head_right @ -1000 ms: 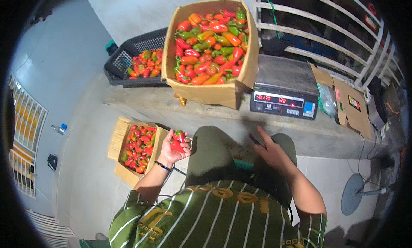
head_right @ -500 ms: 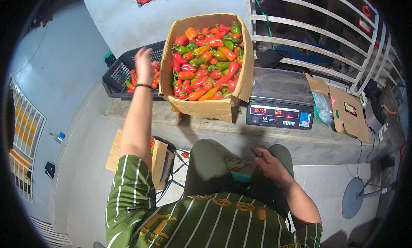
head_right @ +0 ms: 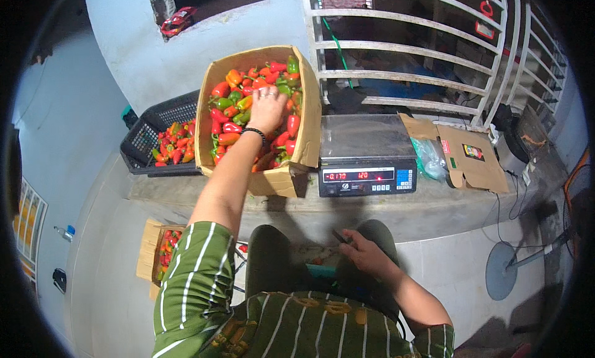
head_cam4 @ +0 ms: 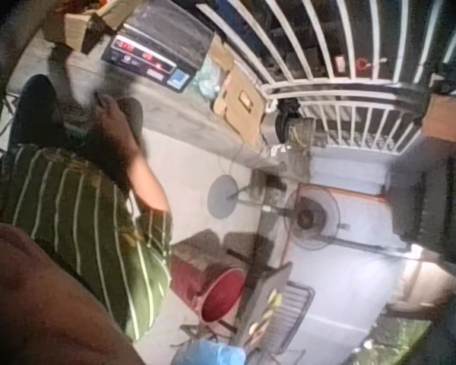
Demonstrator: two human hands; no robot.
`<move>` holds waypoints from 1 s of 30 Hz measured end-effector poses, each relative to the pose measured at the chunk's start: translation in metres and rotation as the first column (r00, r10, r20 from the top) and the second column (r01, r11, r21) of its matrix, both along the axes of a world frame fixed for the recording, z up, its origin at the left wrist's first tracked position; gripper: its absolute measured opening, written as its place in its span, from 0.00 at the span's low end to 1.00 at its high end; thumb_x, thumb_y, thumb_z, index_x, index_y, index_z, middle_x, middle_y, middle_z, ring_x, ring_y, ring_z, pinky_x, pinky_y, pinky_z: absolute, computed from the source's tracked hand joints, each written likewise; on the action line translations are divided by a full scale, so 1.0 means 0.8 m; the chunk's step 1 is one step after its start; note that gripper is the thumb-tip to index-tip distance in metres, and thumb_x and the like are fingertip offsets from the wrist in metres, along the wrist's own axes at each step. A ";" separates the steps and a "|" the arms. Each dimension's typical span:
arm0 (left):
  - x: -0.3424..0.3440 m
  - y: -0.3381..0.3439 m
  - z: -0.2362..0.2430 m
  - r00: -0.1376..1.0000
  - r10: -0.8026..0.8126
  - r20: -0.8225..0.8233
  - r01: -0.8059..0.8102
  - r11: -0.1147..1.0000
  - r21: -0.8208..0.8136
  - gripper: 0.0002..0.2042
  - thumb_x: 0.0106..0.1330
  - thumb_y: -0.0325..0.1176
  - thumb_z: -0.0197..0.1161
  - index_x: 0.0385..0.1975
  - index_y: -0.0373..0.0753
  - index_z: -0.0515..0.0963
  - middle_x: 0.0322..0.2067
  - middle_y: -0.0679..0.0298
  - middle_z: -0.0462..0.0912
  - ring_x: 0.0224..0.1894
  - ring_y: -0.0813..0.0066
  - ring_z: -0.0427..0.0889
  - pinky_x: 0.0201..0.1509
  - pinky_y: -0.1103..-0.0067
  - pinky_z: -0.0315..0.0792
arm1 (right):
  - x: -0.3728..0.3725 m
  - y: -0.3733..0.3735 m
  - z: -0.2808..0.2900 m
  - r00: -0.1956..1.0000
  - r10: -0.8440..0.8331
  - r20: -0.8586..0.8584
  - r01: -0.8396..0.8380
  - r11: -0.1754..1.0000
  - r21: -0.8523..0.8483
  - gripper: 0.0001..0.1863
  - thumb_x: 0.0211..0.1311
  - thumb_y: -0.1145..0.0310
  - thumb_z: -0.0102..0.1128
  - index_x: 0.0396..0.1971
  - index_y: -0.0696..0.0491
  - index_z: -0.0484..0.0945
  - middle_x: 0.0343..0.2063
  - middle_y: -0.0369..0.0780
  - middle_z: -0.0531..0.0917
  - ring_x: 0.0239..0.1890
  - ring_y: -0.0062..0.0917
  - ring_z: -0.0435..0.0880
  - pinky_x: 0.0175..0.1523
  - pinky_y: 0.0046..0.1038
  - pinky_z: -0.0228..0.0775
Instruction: The person sits on a low stool and sorts red, green, and orange peppers from a large cardboard box into a smaller box. They pick up individual peppers, inspect them, and place them into the smaller container, occasionally using a digital scale to weigh the produce.
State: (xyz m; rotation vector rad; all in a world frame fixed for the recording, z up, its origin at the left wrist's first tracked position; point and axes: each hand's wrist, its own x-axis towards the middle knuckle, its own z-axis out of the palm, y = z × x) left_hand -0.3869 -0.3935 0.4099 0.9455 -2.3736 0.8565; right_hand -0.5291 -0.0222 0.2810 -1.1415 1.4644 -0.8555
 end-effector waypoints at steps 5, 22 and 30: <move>0.043 0.035 0.007 0.317 0.128 -0.940 0.843 0.415 0.342 0.16 0.62 0.39 0.55 0.45 0.35 0.69 0.38 0.54 0.76 0.38 0.60 0.76 0.44 0.66 0.71 | 0.004 -0.009 0.035 0.999 -0.039 0.020 0.041 0.993 -0.114 0.25 0.61 0.63 0.52 0.58 0.51 0.60 0.23 0.31 0.71 0.23 0.12 0.67 0.27 0.17 0.59; 0.155 0.291 -0.135 0.272 0.588 -0.761 0.940 0.006 0.341 0.09 0.55 0.26 0.59 0.35 0.39 0.71 0.21 0.71 0.71 0.23 0.84 0.70 0.23 0.87 0.64 | 0.097 -0.075 0.082 0.966 0.222 -0.132 -0.253 0.916 -0.310 0.31 0.55 0.59 0.58 0.58 0.50 0.61 0.27 0.38 0.77 0.27 0.21 0.72 0.37 0.24 0.67; 0.139 0.330 -0.145 0.515 0.338 -0.788 0.714 0.339 0.613 0.11 0.46 0.32 0.67 0.26 0.38 0.72 0.22 0.70 0.76 0.26 0.84 0.71 0.31 0.83 0.68 | 0.114 -0.069 0.087 0.938 0.246 -0.247 -0.328 0.859 -0.393 0.28 0.54 0.56 0.58 0.50 0.56 0.64 0.18 0.38 0.74 0.23 0.19 0.72 0.31 0.25 0.64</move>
